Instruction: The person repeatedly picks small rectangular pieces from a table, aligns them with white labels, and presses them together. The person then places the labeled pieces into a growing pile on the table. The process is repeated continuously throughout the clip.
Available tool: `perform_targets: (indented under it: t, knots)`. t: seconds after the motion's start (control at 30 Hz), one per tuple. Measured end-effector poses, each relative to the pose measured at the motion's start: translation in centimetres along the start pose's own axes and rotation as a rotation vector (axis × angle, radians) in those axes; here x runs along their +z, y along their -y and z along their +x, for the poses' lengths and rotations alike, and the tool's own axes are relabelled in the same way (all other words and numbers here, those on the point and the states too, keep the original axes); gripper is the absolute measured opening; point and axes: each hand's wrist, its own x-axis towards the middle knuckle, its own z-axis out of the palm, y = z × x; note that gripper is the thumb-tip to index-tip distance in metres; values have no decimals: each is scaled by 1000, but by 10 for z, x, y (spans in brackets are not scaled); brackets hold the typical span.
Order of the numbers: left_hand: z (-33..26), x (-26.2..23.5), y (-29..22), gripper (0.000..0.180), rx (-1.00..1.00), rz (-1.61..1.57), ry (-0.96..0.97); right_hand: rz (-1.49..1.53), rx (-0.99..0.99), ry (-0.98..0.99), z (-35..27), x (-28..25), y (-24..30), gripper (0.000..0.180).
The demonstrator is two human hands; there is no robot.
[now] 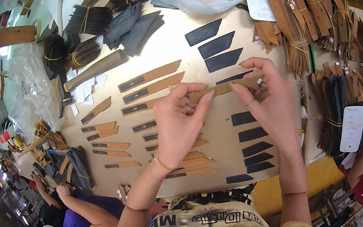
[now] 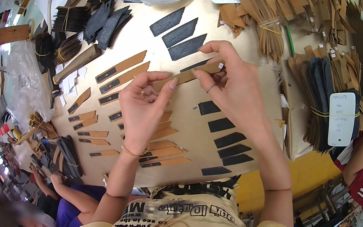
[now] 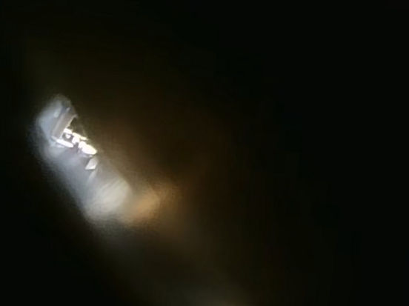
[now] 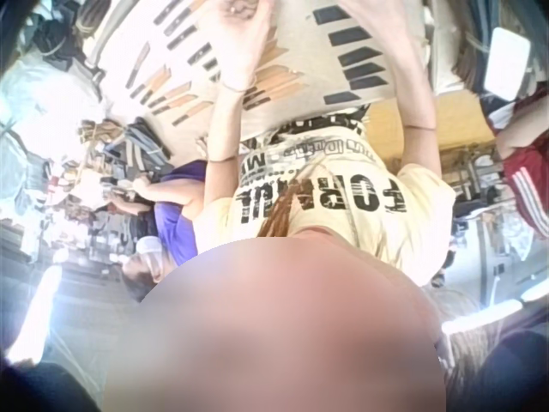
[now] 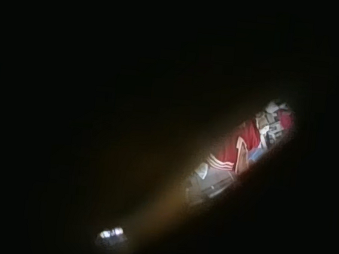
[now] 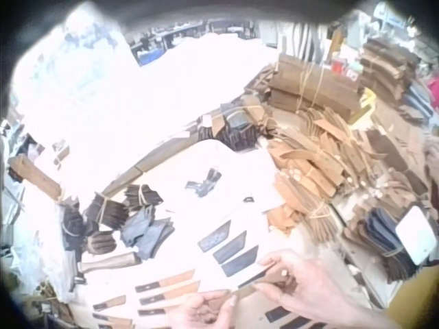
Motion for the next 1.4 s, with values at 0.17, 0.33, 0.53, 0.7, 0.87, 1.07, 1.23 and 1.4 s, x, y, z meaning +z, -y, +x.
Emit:
perform_targets:
  t: [0.17,0.33,0.53,0.7,0.87,1.07,1.23,1.4]
  knots:
    - [-1,1,-2,17,-56,22,-6,-41,9,-14,2,1,1,38]
    - [0,2,-1,16,-13,71,-16,-47,6,-26,2,0,1,38]
    - [0,4,1,16,23,99,-34,-33,-14,-49,3,3,2,37]
    - [-2,7,1,17,123,180,-27,-64,-30,-41,2,1,3,33]
    - [-8,16,2,23,491,555,-63,-19,36,-41,2,4,2,38]
    - [-11,13,0,27,576,774,12,3,-18,-100,-5,-8,-3,43]
    - [-12,14,-2,28,558,837,56,-111,-190,-102,-7,-12,-1,41]
    - [-12,12,-3,34,592,924,93,-311,-452,84,-20,-7,13,34]
